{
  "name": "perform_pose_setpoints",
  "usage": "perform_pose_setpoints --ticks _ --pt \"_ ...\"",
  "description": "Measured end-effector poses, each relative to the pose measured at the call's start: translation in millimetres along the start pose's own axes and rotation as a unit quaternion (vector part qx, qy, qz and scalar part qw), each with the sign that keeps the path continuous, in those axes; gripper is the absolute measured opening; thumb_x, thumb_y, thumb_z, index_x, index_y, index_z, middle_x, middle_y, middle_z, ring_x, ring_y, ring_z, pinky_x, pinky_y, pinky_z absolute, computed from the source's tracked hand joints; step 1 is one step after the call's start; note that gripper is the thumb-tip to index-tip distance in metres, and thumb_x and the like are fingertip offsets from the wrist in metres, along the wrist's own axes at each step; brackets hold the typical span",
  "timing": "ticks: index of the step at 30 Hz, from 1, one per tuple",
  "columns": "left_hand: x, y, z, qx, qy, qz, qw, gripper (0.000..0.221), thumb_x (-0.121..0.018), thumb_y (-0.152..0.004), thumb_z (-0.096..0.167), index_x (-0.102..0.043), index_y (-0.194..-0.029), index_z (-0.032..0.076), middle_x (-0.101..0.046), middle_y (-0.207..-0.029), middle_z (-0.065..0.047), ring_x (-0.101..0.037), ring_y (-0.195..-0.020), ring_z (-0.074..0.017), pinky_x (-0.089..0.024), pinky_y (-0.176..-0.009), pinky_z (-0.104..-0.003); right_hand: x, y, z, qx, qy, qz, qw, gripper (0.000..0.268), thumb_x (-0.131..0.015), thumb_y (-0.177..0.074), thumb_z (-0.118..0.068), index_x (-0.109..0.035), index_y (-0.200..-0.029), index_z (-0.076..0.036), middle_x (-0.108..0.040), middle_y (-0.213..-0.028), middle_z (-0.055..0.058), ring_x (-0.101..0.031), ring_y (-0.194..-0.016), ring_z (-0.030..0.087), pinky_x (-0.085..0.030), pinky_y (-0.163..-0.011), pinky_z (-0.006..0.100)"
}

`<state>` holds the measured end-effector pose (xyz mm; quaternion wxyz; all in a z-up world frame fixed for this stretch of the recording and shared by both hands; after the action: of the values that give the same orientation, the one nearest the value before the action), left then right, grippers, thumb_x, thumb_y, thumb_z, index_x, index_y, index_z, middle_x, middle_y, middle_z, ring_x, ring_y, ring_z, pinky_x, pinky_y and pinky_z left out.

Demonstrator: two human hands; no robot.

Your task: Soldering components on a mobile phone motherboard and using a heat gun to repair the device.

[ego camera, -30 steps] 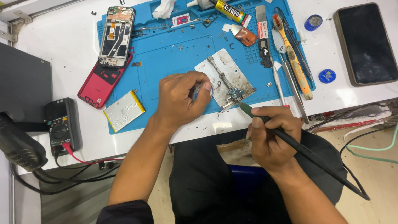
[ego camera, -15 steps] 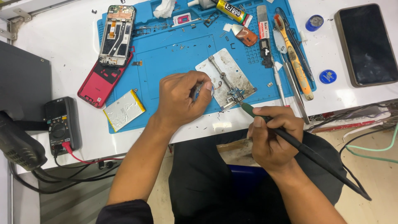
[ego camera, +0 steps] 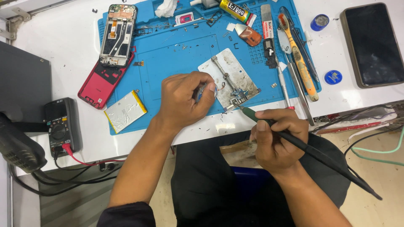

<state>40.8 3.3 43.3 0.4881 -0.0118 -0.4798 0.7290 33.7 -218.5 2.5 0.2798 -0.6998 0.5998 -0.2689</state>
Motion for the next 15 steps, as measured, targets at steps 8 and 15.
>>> perform_pose_setpoints --ticks 8,15 --pt "-0.2 -0.1 0.3 -0.001 0.001 -0.008 1.000 0.022 -0.064 -0.097 0.026 -0.071 -0.083 0.011 -0.060 -0.047 -0.005 -0.052 -0.034 -0.0190 -0.044 -0.037 -0.026 0.5 0.3 1.3 -0.007 -0.010 0.003 1.000 0.017 -0.054 -0.101 0.004 -0.040 -0.095 -0.003 -0.065 -0.094 0.022 -0.065 -0.044 0.013 -0.057 -0.044 0.025" --pt "-1.5 -1.1 1.9 -0.004 0.003 -0.008 1.000 0.023 -0.063 -0.097 0.027 -0.071 -0.083 0.011 -0.059 -0.046 -0.005 -0.052 -0.034 -0.0184 -0.043 -0.037 -0.026 1.8 0.5 2.1 -0.002 -0.015 0.000 1.000 0.018 -0.055 -0.100 0.004 -0.040 -0.094 -0.004 -0.065 -0.093 0.022 -0.064 -0.043 0.013 -0.056 -0.043 0.024"
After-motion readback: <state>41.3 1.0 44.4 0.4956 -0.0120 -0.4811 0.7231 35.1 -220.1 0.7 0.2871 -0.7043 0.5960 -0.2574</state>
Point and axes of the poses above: each hand's wrist, its own y-axis away from the middle knuckle, its own x-axis out of the back of the hand, z = x × y, the point moved 6 cm from there along -y, towards the middle knuckle
